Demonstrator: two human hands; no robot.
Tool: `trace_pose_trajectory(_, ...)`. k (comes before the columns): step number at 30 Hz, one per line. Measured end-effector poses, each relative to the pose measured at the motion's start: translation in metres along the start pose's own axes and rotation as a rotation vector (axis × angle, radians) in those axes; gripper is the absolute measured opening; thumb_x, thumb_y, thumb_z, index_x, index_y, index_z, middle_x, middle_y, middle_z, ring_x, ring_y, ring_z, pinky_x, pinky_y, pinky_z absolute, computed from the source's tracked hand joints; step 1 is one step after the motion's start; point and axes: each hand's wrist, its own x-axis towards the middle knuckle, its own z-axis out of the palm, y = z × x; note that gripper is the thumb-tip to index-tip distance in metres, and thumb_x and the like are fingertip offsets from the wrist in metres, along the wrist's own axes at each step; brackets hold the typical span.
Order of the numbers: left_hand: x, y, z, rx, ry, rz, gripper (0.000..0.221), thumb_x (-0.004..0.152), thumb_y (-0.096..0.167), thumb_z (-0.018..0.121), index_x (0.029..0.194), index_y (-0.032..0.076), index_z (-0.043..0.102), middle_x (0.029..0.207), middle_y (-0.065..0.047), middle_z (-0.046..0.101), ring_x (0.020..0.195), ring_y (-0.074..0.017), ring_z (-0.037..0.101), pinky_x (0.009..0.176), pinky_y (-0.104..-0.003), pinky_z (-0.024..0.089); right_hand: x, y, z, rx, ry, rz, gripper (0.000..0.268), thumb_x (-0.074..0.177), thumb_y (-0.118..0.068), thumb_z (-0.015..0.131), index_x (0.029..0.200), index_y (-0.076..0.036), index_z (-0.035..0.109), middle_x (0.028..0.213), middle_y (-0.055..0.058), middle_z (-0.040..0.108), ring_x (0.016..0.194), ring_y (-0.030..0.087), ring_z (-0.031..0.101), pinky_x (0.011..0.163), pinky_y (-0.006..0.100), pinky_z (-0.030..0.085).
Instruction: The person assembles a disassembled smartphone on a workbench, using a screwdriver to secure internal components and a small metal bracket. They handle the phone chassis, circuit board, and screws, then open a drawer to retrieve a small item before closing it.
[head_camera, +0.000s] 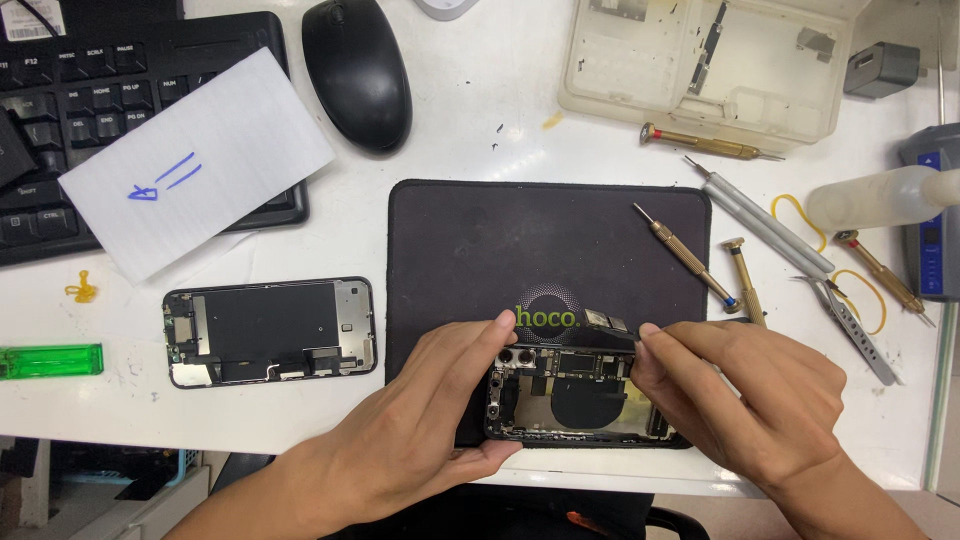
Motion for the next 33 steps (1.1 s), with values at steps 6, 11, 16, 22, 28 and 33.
trace_pose_trajectory(6, -0.007, -0.001, -0.002, 0.068, -0.009, 0.167, 0.085, 0.099, 0.017, 0.08, 0.156, -0.009, 0.024, 0.137, -0.03, 0.051, 0.119, -0.04, 0.061, 0.101, -0.048, 0.056, -0.004, 0.001, -0.003, 0.021, -0.008, 0.036, 0.022, 0.078, -0.002, 0.087, 0.096, 0.0, 0.074, 0.08, 0.011, 0.071, 0.066, 0.023, 0.068, 0.056, 0.034, 0.053)
trace_pose_trajectory(11, -0.009, 0.0, 0.005, -0.045, 0.036, 0.179, 0.082, 0.107, 0.017, 0.076, 0.161, -0.007, 0.019, 0.141, -0.03, 0.054, 0.117, -0.036, 0.067, 0.102, -0.046, 0.059, -0.004, 0.006, -0.007, 0.031, 0.004, 0.038, 0.021, 0.076, 0.001, 0.085, 0.094, -0.001, 0.074, 0.081, 0.01, 0.072, 0.067, 0.022, 0.07, 0.057, 0.033, 0.054)
trace_pose_trajectory(16, -0.008, -0.001, 0.002, -0.023, 0.048, 0.2, 0.084, 0.105, 0.018, 0.075, 0.16, -0.006, 0.015, 0.138, -0.03, 0.053, 0.119, -0.0392, 0.066, 0.104, -0.05, 0.058, -0.003, 0.007, -0.004, 0.04, 0.02, 0.041, 0.02, 0.077, 0.002, 0.084, 0.094, 0.0, 0.074, 0.08, 0.011, 0.071, 0.067, 0.023, 0.07, 0.058, 0.034, 0.055)
trace_pose_trajectory(22, -0.006, -0.003, 0.0, 0.044, 0.046, 0.196, 0.088, 0.102, 0.021, 0.079, 0.159, -0.007, 0.019, 0.139, -0.029, 0.054, 0.121, -0.0408, 0.064, 0.107, -0.053, 0.054, -0.005, 0.004, -0.003, 0.03, 0.002, 0.036, 0.022, 0.076, -0.002, 0.084, 0.096, 0.0, 0.073, 0.081, 0.01, 0.071, 0.066, 0.022, 0.069, 0.056, 0.033, 0.053)
trace_pose_trajectory(28, -0.001, 0.001, -0.001, 0.124, 0.057, 0.085, 0.099, 0.088, 0.027, 0.085, 0.155, -0.008, 0.021, 0.137, -0.026, 0.054, 0.124, -0.0388, 0.057, 0.108, -0.052, 0.046, 0.001, -0.002, 0.001, 0.033, 0.031, -0.142, 0.024, 0.08, -0.006, 0.086, 0.098, 0.003, 0.073, 0.082, 0.012, 0.071, 0.067, 0.023, 0.069, 0.054, 0.032, 0.052)
trace_pose_trajectory(33, 0.001, -0.001, 0.0, 0.119, 0.024, 0.033, 0.106, 0.083, 0.029, 0.088, 0.156, -0.009, 0.021, 0.137, -0.021, 0.055, 0.126, -0.0348, 0.053, 0.109, -0.049, 0.042, 0.007, -0.008, 0.01, 0.002, 0.014, -0.378, 0.024, 0.084, -0.011, 0.08, 0.097, 0.008, 0.073, 0.082, 0.014, 0.071, 0.069, 0.024, 0.07, 0.057, 0.031, 0.055)
